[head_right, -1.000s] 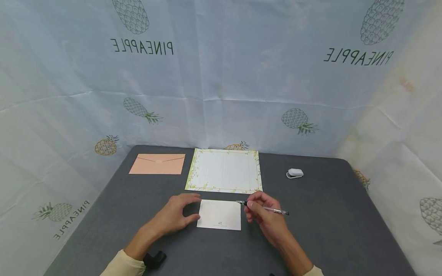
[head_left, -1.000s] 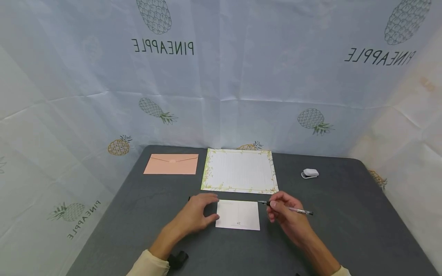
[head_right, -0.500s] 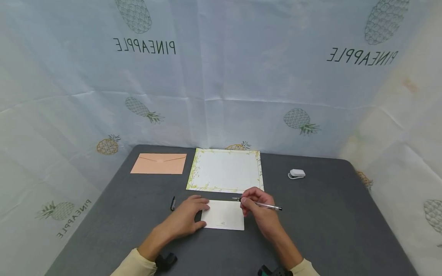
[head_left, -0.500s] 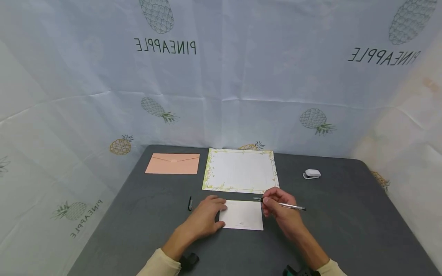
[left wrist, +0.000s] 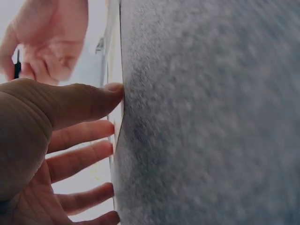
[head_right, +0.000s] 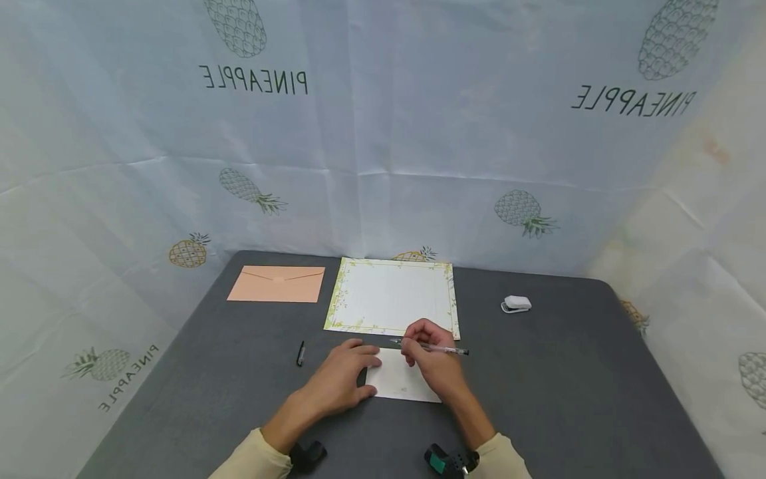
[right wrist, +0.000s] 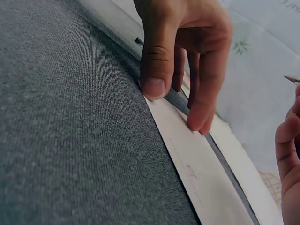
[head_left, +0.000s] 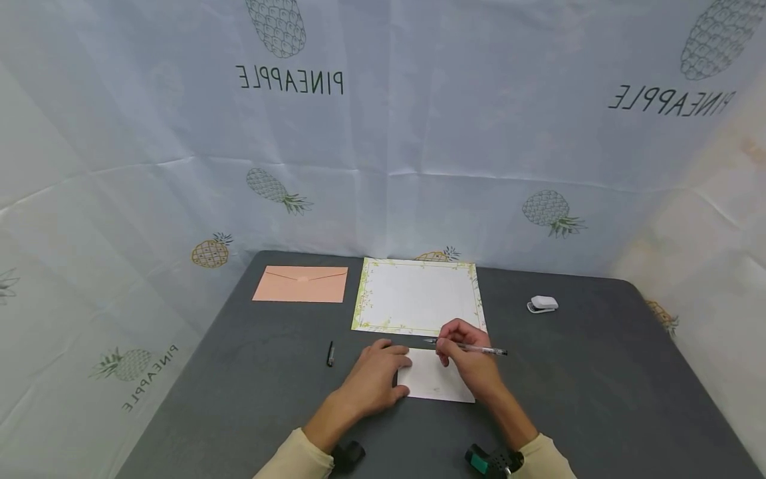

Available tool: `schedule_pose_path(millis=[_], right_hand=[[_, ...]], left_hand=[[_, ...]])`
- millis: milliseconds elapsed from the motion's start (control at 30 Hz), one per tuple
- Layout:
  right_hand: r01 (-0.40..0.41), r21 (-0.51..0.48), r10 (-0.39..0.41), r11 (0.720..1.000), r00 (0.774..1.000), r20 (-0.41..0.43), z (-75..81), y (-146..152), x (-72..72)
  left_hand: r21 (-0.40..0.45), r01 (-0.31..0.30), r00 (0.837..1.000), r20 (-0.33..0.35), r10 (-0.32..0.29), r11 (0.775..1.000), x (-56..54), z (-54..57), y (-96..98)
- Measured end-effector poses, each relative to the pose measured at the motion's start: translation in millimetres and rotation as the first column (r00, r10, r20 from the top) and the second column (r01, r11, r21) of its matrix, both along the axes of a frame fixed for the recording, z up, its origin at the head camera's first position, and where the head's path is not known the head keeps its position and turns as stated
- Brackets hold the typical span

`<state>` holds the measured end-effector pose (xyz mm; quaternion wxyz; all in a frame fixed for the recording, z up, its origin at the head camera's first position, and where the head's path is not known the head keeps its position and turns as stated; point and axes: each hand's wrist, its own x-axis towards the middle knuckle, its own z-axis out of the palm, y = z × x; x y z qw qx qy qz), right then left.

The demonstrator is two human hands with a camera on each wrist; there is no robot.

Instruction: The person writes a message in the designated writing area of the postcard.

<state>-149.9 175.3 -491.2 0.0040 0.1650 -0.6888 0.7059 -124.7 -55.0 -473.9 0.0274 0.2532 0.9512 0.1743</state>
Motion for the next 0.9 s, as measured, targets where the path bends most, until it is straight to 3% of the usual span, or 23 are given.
schedule_pose_path(millis=[167, 367, 467, 500, 600, 700, 733, 900], right_hand=[[0.025, 0.050, -0.026, 0.998, 0.999, 0.033, -11.8, -8.8, -6.3], [0.038, 0.119, -0.048, 0.992, 0.995, 0.082, -25.3, -13.9, -10.2], [0.048, 0.152, -0.057, 0.987, 0.997, 0.054, -30.4, -14.4, -11.3], [0.054, 0.167, -0.061, 0.984, 0.997, 0.038, -31.7, -14.5, -11.5], [0.069, 0.211, -0.067, 0.975, 0.998, -0.015, -34.5, -14.5, -11.8], [0.076, 0.246, -0.065, 0.966, 0.997, -0.049, -34.8, -14.9, -11.4], [0.077, 0.258, -0.065, 0.963, 0.996, -0.056, -34.3, -15.1, -11.1], [0.099, 0.350, -0.065, 0.932, 0.992, -0.106, -32.0, -17.4, -9.5]], left_hand=[[0.015, -0.017, 1.000, 0.016, 0.017, 1.000, 0.2, -1.9, 2.2], [0.058, 0.004, 0.999, 0.054, -0.008, 0.998, -1.5, -3.6, -5.2], [0.069, 0.034, 0.999, 0.017, -0.036, 0.997, -5.3, -9.7, -13.2], [0.068, 0.050, 0.999, -0.014, -0.049, 0.996, -8.5, -16.5, -16.6], [0.057, 0.068, 0.996, -0.056, -0.064, 0.996, -10.2, -16.9, -20.1], [0.024, 0.065, 0.997, -0.045, -0.064, 0.998, -8.5, -9.6, -18.1], [0.015, 0.059, 0.998, -0.027, -0.058, 0.998, -5.9, -2.4, -16.3], [-0.008, 0.062, 0.998, 0.004, -0.062, 0.998, -5.6, -0.9, -16.0]])
